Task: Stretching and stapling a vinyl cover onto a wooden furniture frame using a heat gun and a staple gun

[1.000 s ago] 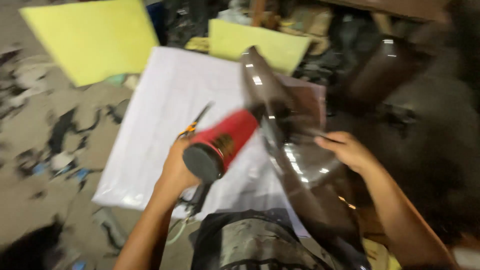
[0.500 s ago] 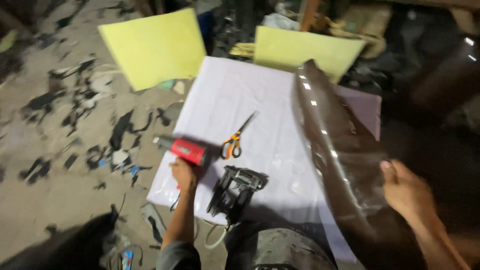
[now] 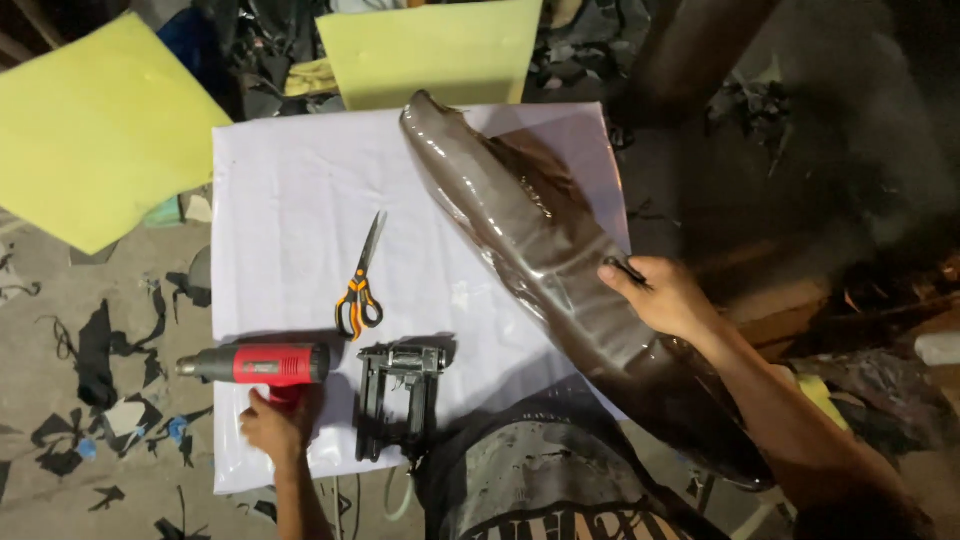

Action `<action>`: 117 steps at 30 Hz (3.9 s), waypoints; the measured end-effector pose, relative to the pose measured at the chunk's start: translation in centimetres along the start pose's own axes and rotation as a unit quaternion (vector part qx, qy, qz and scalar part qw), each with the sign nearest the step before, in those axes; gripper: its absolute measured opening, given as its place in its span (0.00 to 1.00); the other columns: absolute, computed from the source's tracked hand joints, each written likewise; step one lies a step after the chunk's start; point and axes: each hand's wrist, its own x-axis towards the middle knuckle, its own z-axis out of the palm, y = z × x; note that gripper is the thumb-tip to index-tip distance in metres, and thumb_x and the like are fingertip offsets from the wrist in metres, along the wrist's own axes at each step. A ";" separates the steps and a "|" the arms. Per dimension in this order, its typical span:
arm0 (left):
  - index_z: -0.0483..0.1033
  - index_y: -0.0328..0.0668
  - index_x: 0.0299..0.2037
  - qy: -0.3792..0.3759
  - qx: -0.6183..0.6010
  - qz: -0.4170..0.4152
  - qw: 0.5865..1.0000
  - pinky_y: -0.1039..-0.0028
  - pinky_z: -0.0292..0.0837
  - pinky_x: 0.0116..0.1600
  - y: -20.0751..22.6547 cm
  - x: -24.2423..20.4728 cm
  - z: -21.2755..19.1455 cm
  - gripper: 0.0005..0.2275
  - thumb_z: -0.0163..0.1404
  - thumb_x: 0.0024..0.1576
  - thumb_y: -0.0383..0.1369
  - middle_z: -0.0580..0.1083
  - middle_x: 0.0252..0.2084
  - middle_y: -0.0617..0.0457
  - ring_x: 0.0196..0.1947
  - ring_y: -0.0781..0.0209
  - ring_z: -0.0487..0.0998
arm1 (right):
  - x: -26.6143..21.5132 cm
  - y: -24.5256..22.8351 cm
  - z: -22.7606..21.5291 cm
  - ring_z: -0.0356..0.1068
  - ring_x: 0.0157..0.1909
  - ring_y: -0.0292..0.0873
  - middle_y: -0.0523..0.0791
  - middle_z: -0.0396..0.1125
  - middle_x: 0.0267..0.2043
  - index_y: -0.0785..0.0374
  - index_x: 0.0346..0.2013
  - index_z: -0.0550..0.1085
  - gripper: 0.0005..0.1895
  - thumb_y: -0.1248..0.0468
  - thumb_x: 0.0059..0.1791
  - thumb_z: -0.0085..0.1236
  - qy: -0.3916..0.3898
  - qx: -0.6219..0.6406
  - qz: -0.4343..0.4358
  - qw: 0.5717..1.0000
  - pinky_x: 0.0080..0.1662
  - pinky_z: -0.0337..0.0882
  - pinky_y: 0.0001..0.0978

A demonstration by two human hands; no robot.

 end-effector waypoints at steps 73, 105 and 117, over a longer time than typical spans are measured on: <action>0.70 0.31 0.59 0.121 -0.300 0.144 0.935 0.43 0.73 0.59 33.4 -11.2 -0.8 0.22 0.62 0.61 0.35 0.75 0.50 0.29 0.51 0.26 0.78 | 9.0 11.2 0.3 0.69 0.29 0.56 0.62 0.69 0.22 0.74 0.24 0.77 0.32 0.51 0.63 0.52 -0.006 0.119 -0.128 0.985 0.32 0.65 0.47; 0.80 0.46 0.46 -0.484 -0.003 -0.186 0.855 0.70 0.78 0.41 33.5 -17.5 -26.7 0.16 0.62 0.45 0.33 0.85 0.37 0.54 0.36 0.64 0.82 | -3.5 -3.0 19.7 0.78 0.53 0.55 0.47 0.77 0.40 0.59 0.14 0.71 0.25 0.59 0.54 0.65 0.252 0.091 -0.363 0.892 0.42 0.77 0.42; 0.78 0.47 0.40 -0.486 0.095 -0.198 0.846 0.65 0.72 0.38 35.0 -17.0 -24.2 0.14 0.61 0.46 0.39 0.81 0.32 0.54 0.30 0.63 0.74 | -4.1 -0.2 23.8 0.74 0.62 0.53 0.44 0.77 0.51 0.53 0.21 0.70 0.18 0.56 0.54 0.62 0.272 0.096 -0.353 0.890 0.54 0.78 0.47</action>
